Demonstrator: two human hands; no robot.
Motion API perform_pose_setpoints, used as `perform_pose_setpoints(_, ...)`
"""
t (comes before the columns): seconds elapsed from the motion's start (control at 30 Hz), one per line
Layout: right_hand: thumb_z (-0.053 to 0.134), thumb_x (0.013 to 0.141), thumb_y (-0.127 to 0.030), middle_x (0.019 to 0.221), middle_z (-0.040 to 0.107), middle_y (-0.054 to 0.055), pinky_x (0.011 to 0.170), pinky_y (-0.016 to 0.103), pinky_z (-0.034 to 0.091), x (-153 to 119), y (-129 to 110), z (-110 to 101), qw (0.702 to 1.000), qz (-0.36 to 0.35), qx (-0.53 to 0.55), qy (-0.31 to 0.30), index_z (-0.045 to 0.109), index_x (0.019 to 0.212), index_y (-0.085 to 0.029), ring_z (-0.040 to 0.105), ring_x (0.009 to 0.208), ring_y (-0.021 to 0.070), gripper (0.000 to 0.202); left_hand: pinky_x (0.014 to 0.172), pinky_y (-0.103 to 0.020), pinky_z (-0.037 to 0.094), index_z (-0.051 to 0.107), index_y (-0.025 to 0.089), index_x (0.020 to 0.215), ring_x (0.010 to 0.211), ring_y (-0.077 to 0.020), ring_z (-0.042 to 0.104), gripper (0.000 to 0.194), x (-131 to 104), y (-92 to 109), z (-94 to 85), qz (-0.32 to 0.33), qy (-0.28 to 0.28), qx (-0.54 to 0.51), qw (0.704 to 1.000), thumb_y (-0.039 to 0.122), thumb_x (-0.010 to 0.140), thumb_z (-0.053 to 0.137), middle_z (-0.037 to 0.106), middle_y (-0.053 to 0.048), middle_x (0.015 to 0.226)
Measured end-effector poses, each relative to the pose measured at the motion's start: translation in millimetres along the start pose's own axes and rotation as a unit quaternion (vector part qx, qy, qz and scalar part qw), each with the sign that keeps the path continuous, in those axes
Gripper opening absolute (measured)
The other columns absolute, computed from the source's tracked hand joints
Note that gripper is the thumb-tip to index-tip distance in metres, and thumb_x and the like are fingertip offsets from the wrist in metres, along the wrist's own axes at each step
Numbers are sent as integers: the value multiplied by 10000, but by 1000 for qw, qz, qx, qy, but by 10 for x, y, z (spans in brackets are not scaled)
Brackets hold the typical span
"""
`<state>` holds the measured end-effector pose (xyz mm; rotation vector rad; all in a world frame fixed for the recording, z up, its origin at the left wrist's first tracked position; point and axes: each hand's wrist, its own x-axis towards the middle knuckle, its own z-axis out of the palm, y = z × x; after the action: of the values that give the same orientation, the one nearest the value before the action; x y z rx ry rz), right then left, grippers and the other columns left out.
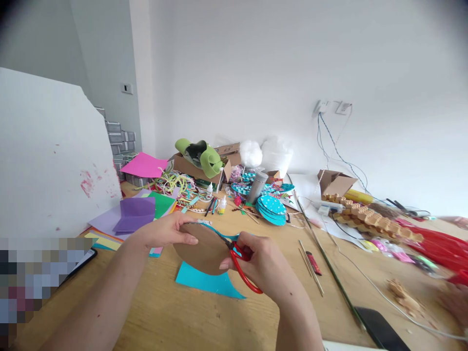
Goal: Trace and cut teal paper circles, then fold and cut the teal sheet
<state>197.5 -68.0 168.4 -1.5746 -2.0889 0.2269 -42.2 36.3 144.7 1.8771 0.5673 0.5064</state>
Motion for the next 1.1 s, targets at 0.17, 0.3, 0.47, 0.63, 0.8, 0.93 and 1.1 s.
perform_pose_setpoints(0.17,657,756,-527,494,462,-48,429,202,258,9,4,11,1000,-4,11,1,487,592,-189,303,490,89,412,761,-283,451,689,180,966,892,-211,628,279,-2,-28,-5,-8,-3,-11,1000,359,752,692,711,-17,888)
perform_pose_setpoints(0.3,649,764,-517,485,482,-41,434,199,262,5,1,10,1000,-5,13,3,453,570,-188,299,491,87,429,755,-279,453,701,182,956,904,-218,626,291,-3,-21,-8,-13,5,7,1000,375,739,700,717,-16,881)
perform_pose_setpoints(0.47,658,761,-481,500,517,-39,434,206,267,-5,-21,23,1000,1,0,-2,492,597,-195,330,482,92,369,743,-270,452,714,188,969,903,-220,621,293,-9,-9,-4,-14,-4,32,999,370,741,688,725,-16,900)
perform_pose_setpoints(0.63,648,779,-468,501,540,-28,443,209,278,6,-24,43,1000,-8,-2,-8,471,602,-199,324,488,94,367,729,-271,449,721,179,965,883,-221,617,286,-14,-5,-11,-11,-4,51,999,350,740,680,724,-15,890)
perform_pose_setpoints(0.8,629,800,-479,479,540,-23,433,206,274,10,-25,51,1000,-9,12,-9,482,596,-195,336,476,92,379,725,-268,447,715,183,949,872,-214,621,268,-15,-14,-17,-12,-10,41,999,352,744,678,725,-14,880)
perform_pose_setpoints(0.93,658,779,-468,493,545,-28,437,205,277,4,-37,72,1000,-5,-3,-2,492,603,-196,343,478,92,364,731,-267,443,707,182,974,870,-211,622,276,-17,-7,-1,-9,-22,38,999,349,758,668,726,-19,892)
perform_pose_setpoints(1.1,655,796,-394,504,552,-33,451,202,285,-1,-43,101,1000,-4,-5,-11,496,630,-199,384,487,95,301,722,-267,440,707,176,954,851,-212,617,258,-19,25,18,-4,-28,44,999,341,760,664,721,-21,870)
